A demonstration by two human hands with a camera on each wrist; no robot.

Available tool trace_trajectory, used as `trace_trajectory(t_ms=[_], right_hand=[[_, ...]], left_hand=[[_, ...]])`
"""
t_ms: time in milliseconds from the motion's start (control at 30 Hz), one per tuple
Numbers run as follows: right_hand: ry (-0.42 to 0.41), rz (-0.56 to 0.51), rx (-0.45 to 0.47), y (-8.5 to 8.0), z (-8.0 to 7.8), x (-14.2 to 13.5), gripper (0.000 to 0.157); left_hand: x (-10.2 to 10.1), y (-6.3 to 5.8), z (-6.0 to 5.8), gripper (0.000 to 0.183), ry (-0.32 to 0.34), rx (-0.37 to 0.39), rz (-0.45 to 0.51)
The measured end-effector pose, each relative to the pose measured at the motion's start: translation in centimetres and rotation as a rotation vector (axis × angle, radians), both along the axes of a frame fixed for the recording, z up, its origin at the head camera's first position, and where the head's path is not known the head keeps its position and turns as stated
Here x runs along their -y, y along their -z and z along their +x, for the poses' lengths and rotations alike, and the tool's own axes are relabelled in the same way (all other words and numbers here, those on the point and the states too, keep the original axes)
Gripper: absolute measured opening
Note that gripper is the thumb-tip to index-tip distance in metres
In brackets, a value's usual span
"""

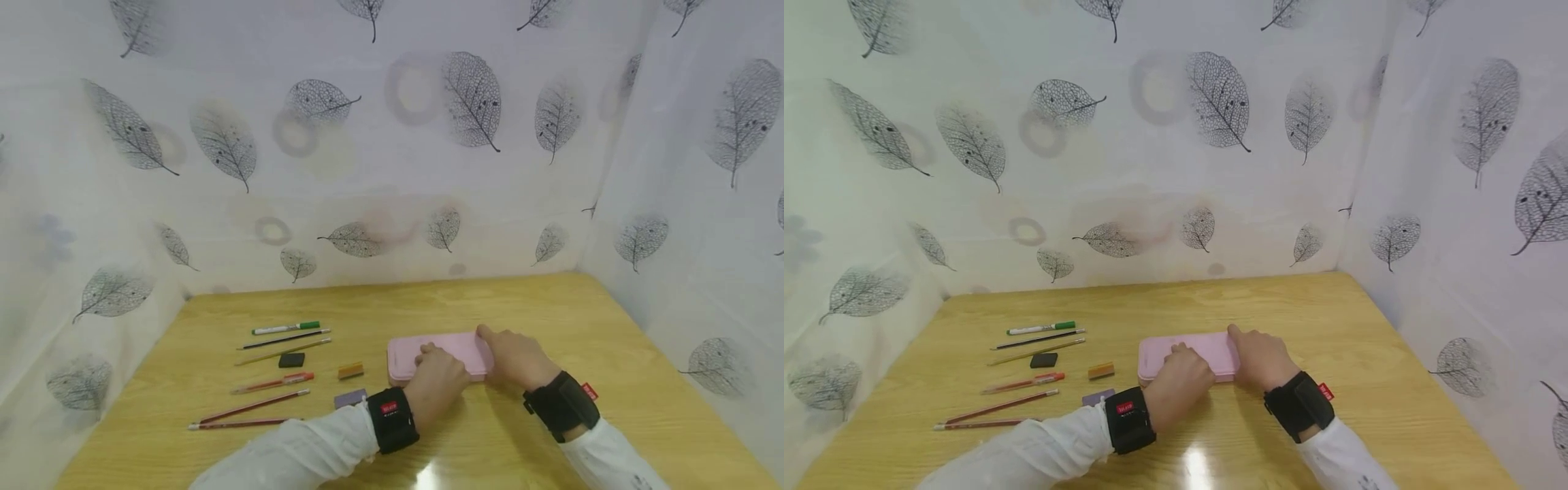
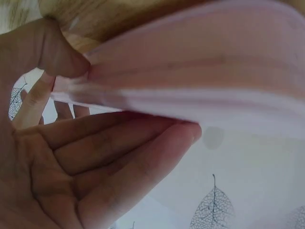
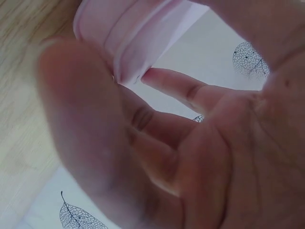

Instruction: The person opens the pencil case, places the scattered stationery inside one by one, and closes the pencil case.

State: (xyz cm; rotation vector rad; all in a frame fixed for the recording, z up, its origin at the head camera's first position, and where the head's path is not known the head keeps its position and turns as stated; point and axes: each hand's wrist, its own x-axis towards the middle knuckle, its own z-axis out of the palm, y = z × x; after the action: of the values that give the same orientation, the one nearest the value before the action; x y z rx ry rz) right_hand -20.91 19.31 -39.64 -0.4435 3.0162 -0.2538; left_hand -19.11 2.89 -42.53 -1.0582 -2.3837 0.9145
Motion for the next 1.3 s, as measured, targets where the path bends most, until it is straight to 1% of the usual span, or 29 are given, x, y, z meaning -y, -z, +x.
trace_trajectory(t_ms=[133,267,433,567,700,867,1100,1200,1300], right_hand=[[-0.013,-0.018,-0.015,-0.2,-0.3,0.2,0.064],[-0.011,-0.015,-0.029,-0.2,-0.5,0.0,0.065],[-0.014,-0.011,-0.042,-0.1,-0.5,-0.5,0.072],[-0.008,-0.018,-0.027,-0.1,-0.5,-0.6,0.075],[0.001,-0.026,-0.010,-0.1,-0.6,-0.6,0.077],[-0.005,-0.017,-0.022,-0.1,-0.6,-0.5,0.076],[-0.006,-0.010,-0.033,-0.3,-0.6,-0.4,0.074],[-0.006,-0.017,-0.034,-0.3,-0.5,-0.4,0.074],[-0.011,-0.017,-0.041,-0.2,-0.5,-0.5,0.073]], left_hand=[[0.1,-0.1,-0.2,0.019,-0.030,0.017,0.012],[-0.1,0.0,-0.3,0.019,-0.012,0.015,0.030],[-0.3,0.1,-0.3,0.019,-0.005,0.031,0.037],[-0.6,0.1,-0.3,0.018,-0.024,0.051,0.029],[-0.7,0.1,-0.3,0.018,-0.037,0.053,0.024],[-0.8,0.2,-0.4,0.018,-0.041,0.052,0.037],[-1.0,0.2,-0.4,0.020,-0.076,0.064,0.029],[-1.0,0.1,-0.4,0.020,-0.074,0.068,0.024],[-1.0,0.0,-0.5,0.016,-0.038,0.059,0.044]])
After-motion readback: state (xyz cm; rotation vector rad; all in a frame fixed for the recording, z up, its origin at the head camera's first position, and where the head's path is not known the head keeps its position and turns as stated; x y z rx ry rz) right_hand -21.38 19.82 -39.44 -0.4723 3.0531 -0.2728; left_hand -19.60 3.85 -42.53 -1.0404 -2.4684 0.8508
